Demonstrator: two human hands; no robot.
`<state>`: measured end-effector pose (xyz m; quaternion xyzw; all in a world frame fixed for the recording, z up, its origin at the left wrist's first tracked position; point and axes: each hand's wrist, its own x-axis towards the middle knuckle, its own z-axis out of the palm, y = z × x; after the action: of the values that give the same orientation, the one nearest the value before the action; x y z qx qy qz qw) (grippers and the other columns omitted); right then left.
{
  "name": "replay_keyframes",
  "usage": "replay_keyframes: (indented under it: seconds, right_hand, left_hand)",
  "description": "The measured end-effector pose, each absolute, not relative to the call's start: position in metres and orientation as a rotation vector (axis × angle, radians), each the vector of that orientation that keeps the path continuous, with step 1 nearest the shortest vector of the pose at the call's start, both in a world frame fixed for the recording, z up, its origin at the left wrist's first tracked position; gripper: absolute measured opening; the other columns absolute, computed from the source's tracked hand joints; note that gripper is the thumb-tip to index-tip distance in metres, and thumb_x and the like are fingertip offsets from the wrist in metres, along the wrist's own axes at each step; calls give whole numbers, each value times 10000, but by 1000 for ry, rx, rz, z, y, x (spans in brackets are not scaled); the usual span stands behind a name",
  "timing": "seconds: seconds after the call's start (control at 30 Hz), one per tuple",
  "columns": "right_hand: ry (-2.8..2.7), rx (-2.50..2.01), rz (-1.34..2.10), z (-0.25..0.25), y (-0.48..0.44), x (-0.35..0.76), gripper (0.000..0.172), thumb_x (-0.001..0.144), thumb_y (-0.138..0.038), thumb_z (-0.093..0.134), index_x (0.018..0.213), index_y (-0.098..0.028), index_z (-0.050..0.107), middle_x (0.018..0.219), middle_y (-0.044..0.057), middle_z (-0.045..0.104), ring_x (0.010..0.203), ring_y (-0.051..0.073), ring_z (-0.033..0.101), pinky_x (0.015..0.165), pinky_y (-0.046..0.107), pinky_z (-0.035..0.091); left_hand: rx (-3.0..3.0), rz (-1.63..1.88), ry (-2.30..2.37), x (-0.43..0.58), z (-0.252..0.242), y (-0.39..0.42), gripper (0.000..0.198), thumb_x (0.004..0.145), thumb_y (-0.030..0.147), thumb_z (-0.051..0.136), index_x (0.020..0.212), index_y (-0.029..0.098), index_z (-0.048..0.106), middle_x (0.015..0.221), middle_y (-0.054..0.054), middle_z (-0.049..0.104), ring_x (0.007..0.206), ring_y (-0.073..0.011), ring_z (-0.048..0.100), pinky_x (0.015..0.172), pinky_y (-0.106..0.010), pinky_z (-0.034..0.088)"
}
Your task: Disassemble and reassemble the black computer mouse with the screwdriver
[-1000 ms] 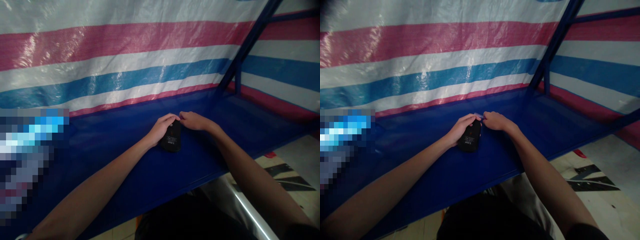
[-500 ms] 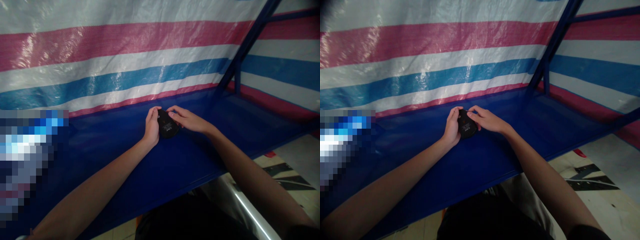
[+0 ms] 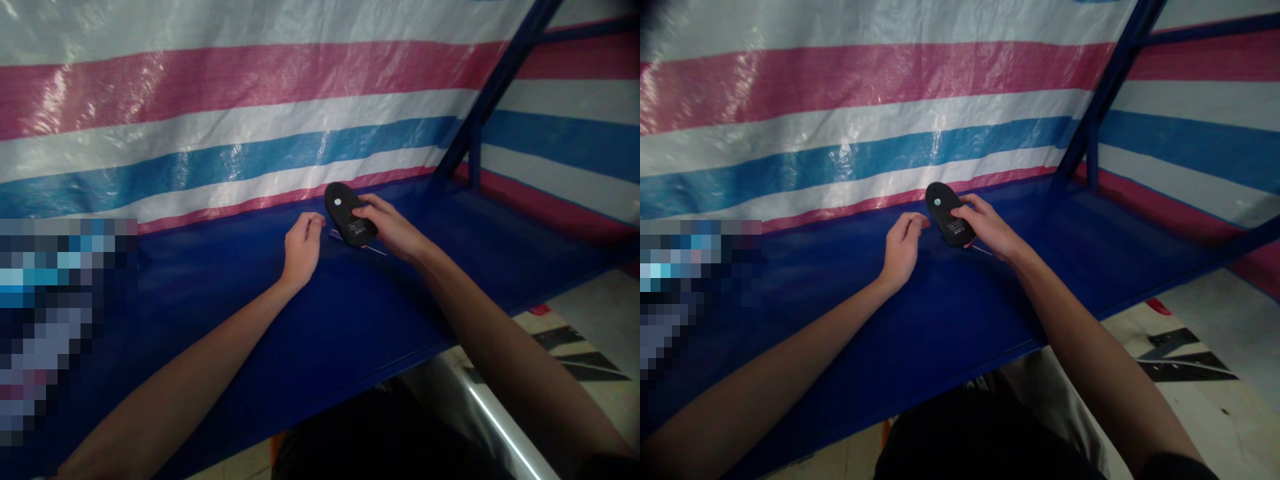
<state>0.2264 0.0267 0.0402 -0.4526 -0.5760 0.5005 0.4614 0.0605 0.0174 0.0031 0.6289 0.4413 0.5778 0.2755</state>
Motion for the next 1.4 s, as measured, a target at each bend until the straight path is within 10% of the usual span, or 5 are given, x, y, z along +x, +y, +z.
replay_keyframes:
  seconds: [0.47,1.4]
  right_hand:
    - [-1344,-1048,1129,37,30,224,208,754,-317,595,922,-207,538,832,-2,609,645,112,591,494,211,471]
    - [-1466,-1025,1083,38,26,223,252,769,-292,623,998,-199,573,864,21,622,662,124,609,482,223,493]
  left_hand:
    - [2973,436,994,72,3,-9,294,853,276,393,771,162,651,720,-78,640,658,-205,579,630,-320,400]
    - [2955,417,1052,72,1,-7,417,921,383,331,778,160,653,754,-74,663,652,-192,608,583,-296,386]
